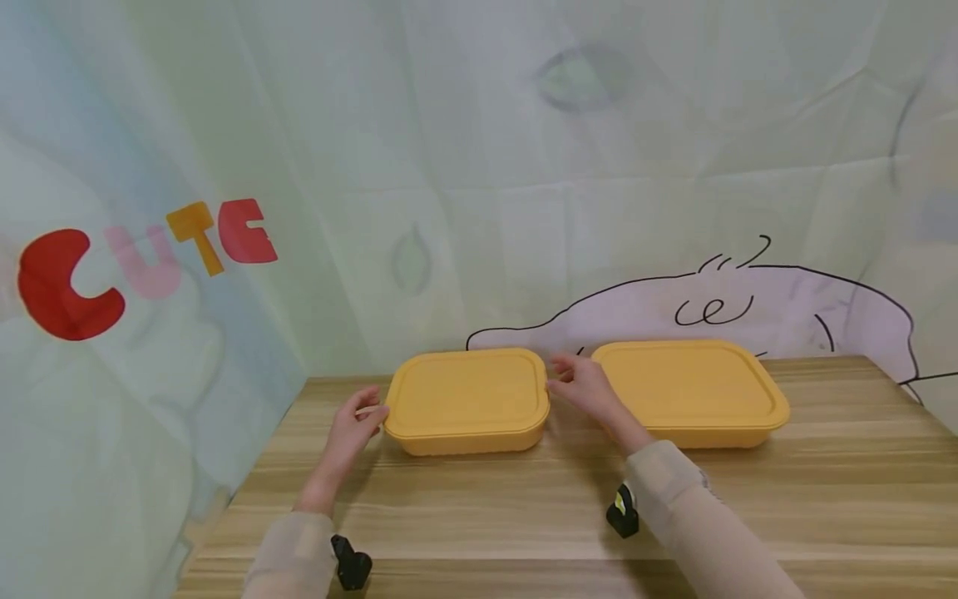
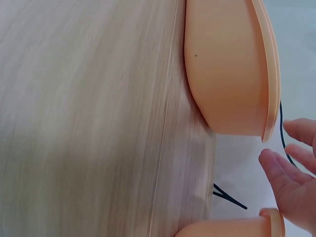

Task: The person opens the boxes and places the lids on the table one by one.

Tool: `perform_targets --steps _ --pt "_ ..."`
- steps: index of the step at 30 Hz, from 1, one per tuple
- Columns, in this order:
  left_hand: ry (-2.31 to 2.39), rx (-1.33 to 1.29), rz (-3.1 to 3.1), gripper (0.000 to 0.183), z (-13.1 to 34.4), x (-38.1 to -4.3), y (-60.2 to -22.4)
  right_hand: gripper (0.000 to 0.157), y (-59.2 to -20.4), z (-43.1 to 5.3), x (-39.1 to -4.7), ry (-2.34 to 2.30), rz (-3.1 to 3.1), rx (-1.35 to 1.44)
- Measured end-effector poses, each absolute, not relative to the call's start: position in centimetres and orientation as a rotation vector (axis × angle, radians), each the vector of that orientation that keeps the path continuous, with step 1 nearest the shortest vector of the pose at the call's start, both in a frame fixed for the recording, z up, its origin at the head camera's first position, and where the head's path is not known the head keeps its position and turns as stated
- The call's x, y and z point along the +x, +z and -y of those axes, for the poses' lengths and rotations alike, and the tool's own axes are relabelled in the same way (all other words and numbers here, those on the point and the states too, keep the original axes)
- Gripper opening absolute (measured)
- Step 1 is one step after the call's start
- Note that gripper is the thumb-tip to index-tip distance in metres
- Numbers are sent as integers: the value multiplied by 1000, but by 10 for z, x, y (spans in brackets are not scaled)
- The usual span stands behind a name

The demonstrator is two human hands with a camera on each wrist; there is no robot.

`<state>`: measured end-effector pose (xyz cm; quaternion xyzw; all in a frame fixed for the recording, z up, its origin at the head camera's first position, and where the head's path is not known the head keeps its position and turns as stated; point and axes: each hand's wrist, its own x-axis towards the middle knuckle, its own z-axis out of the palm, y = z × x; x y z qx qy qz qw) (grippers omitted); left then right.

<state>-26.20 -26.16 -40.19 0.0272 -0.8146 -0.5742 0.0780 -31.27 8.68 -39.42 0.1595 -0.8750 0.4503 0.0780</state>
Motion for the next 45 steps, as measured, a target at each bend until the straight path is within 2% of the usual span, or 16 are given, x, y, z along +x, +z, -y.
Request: perform_targets --steps 15,22,34,45 --pt "-1725 151 2417 41 256 -270 -406 40 -394 -71 -314 1506 2597 195" --pt "-1775 203 2393 40 255 -276 -403 34 -395 -64 -320 1605 2597 177" --pt "-1827 255 2388 42 247 -278 -392 39 -396 -58 -325 1934 2476 9" --pt "-1807 294 2337 39 242 -281 -401 44 -400 -57 -328 2152 2448 -165"
